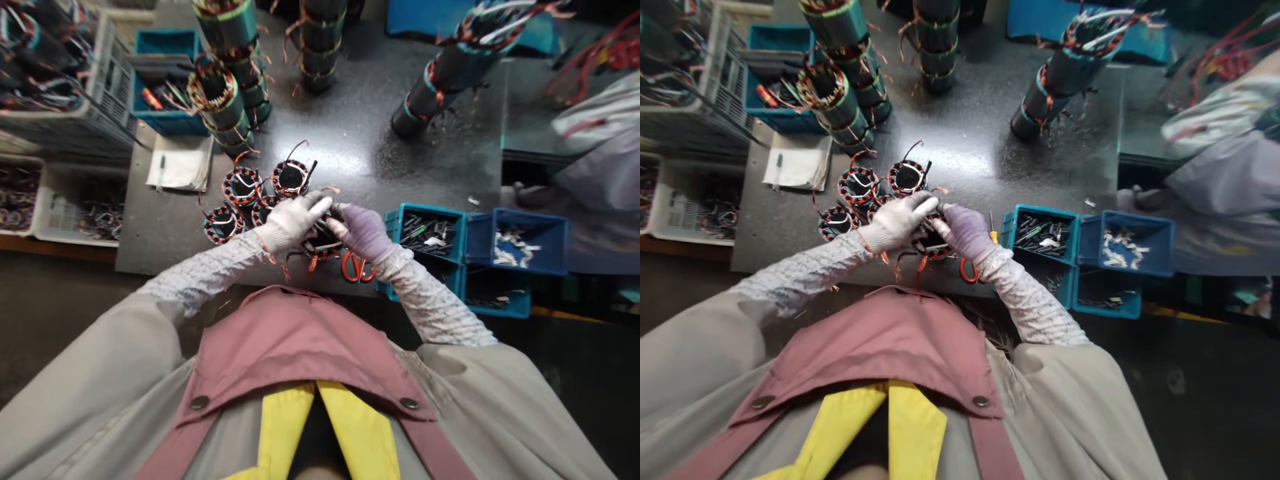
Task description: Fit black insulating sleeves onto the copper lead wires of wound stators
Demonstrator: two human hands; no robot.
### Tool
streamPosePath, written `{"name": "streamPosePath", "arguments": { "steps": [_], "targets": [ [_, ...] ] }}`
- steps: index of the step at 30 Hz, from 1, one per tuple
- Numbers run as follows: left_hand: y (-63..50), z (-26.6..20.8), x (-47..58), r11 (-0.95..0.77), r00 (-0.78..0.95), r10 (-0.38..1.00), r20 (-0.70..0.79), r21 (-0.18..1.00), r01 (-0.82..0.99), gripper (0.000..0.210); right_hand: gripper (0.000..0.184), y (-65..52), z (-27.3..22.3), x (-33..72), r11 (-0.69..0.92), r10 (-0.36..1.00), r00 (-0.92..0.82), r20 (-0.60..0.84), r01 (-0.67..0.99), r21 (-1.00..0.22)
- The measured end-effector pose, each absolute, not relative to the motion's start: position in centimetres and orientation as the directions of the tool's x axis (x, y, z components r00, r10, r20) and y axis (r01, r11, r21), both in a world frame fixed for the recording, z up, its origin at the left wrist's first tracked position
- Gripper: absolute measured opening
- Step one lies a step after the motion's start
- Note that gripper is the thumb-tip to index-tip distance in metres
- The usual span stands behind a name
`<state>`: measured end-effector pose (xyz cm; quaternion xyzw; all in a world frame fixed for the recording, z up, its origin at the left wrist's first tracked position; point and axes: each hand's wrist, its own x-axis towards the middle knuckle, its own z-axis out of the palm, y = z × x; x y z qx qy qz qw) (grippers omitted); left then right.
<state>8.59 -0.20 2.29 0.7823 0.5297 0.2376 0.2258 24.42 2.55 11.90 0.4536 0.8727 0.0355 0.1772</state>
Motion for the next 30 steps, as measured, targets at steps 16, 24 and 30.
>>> {"name": "streamPosePath", "arguments": {
  "steps": [16, 24, 30],
  "targets": [
    [0.7, 3.1, 8.0, -0.72, 0.763, 0.645, -0.043, 0.3, 0.625, 0.034, 0.046, -1.0, 8.9, 26.9, 0.676, 0.735, -0.604, -0.308, 0.683, 0.277],
    [-0.2, 5.2, 11.5, -0.508, 0.583, 0.785, -0.212, 0.319, 0.8, 0.022, 0.047, -2.0, 7.8, 26.6, 0.628, 0.778, -0.573, -0.258, 0.733, 0.262],
    [-3.1, 7.2, 10.9, -0.485, 0.689, 0.719, -0.09, 0.645, 0.591, 0.027, 0.033, -2.2, 6.7, 28.6, 0.596, 0.803, -0.588, -0.1, 0.792, 0.135]
  ]
}}
